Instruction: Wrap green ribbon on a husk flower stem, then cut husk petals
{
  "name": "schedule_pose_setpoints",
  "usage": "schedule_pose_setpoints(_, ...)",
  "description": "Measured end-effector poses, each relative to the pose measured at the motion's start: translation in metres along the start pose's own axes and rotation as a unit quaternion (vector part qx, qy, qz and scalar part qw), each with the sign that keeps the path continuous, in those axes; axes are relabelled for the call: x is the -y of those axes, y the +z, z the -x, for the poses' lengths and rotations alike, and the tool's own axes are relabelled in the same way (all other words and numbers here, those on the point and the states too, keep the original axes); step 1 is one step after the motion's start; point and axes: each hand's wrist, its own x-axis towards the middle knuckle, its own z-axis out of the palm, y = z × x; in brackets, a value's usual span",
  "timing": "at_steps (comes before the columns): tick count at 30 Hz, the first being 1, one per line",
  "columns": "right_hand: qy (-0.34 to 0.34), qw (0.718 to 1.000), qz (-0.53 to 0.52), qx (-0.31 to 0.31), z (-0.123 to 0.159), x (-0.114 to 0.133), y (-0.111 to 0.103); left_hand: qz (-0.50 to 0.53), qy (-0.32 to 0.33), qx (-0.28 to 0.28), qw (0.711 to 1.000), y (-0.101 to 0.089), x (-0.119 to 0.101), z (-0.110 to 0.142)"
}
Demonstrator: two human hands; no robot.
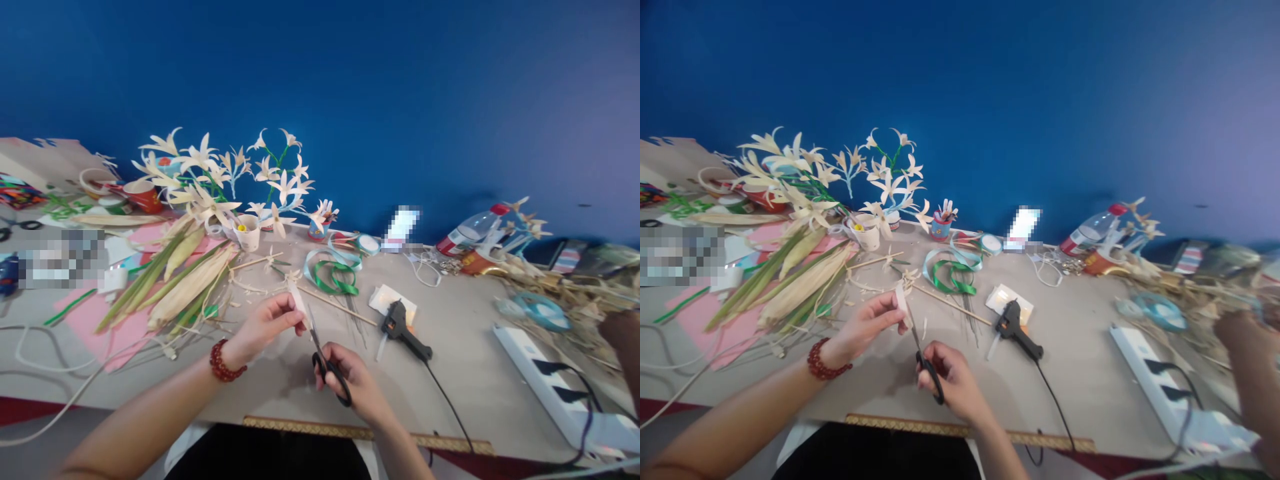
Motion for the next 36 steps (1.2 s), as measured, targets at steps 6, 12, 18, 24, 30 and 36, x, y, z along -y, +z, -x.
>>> schedule_pose_setpoints(6, 0.008, 1.0, -0.012, -0.002, -0.002, -0.003, 0.0, -0.003, -0.003, -0.002, 1.0, 0.001, -0.002, 0.0)
schedule_pose_setpoints(12, 0.03, 0.999, -0.021, -0.006, -0.003, -0.009, -0.001, -0.006, -0.009, -0.008, 1.0, 0.002, -0.004, -0.002)
schedule_pose_setpoints(18, 0.041, 0.999, -0.015, -0.021, -0.005, -0.007, 0.001, -0.001, -0.009, -0.004, 1.0, 0.0, -0.002, -0.002)
schedule_pose_setpoints(24, 0.045, 0.998, -0.017, -0.026, -0.005, -0.007, 0.002, 0.014, -0.004, 0.001, 1.0, -0.001, 0.001, -0.002)
schedule_pose_setpoints(30, 0.026, 0.999, 0.007, -0.041, -0.006, -0.009, 0.002, 0.026, -0.001, 0.012, 1.0, 0.002, 0.001, 0.0)
schedule_pose_setpoints(36, 0.008, 0.998, 0.044, -0.05, -0.006, -0.01, 0.004, 0.021, -0.01, -0.006, 1.0, 0.006, -0.001, 0.001)
